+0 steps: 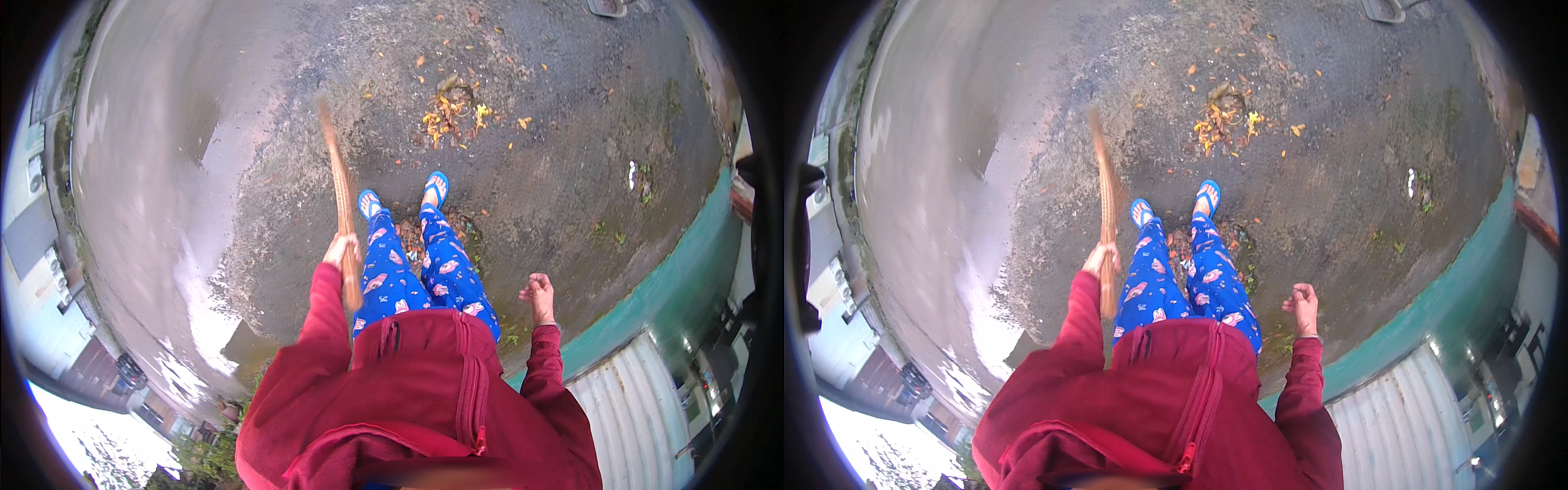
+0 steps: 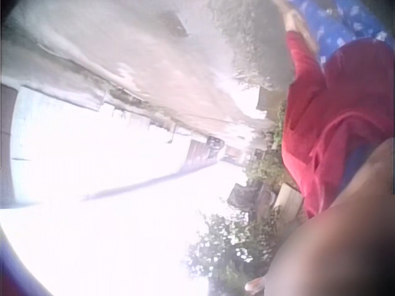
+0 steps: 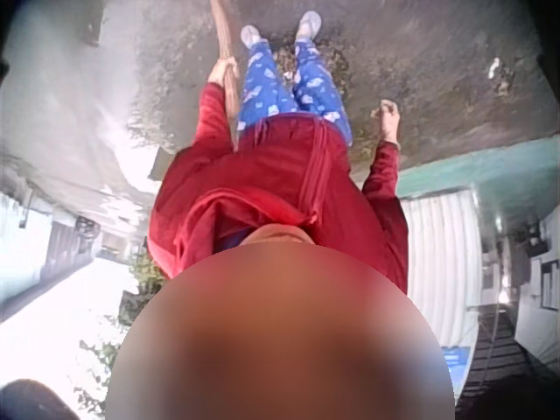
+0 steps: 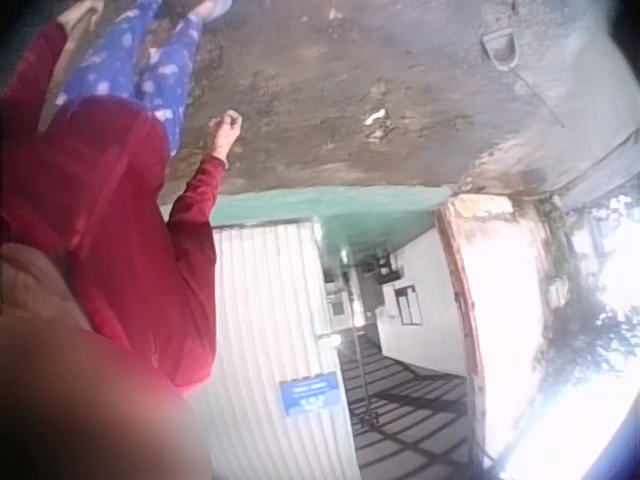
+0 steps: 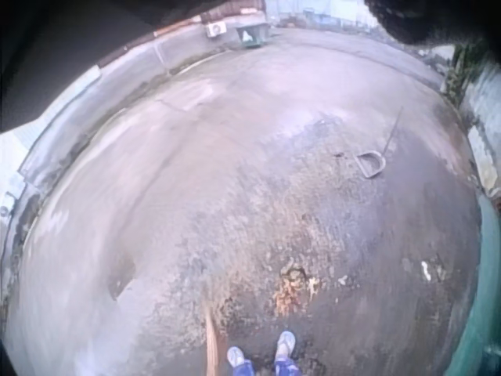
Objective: The person sweeps scattered leaves and debris on a concrete surface using a broom and dustpan. They gather the debris into piles, scoop it into the dustpan, and carry it to a green waste bin, then return to continue sweeping.
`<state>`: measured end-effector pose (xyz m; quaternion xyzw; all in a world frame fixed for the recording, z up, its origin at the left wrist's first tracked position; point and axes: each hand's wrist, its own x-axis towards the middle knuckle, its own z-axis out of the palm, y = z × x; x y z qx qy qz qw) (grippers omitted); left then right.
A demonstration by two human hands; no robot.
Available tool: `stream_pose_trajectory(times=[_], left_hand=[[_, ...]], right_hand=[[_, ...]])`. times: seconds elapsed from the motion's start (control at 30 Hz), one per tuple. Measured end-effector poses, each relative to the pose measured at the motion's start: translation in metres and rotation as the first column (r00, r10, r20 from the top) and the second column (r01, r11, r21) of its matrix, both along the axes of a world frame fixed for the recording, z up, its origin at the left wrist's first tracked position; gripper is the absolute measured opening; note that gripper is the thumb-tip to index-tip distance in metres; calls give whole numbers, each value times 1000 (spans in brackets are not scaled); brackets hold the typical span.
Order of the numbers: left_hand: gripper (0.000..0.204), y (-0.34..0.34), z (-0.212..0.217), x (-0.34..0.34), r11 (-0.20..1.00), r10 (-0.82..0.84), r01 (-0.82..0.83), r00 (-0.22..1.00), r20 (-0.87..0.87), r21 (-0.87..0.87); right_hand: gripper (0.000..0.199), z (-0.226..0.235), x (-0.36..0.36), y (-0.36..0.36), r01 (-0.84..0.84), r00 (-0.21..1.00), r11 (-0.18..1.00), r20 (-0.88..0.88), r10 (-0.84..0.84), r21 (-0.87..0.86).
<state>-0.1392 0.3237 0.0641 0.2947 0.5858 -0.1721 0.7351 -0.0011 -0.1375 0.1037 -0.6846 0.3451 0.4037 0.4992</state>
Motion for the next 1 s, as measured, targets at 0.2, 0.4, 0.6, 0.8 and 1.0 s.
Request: stream_pose_trajectory(times=[0.2, 0.4, 0.6, 0.8, 1.0], left_hand=[[11, -94, -60, 79, 952, 73, -46, 994, 81, -302], [10, -129, -24, 126, 885, 138, -21, 966, 219, -465], [8, -85, 8, 102, 857, 76, -55, 997, 20, -512], [8, -59, -9, 174, 832, 224, -152, 972, 71, -533], [64, -64, 54, 127, 826, -553, 564, 803, 222, 17]], right_hand=[[17, 1, -59, -8, 9, 999, 999, -48, -11, -49], [12, 8, -96, -13, -83, 963, 988, -267, 46, -128], [12, 0, -57, 19, 38, 996, 996, -83, -45, -84], [15, 10, -39, 76, 50, 985, 998, 160, -57, 50], [13, -1, -108, 104, 231, 972, 973, 33, -232, 13]])
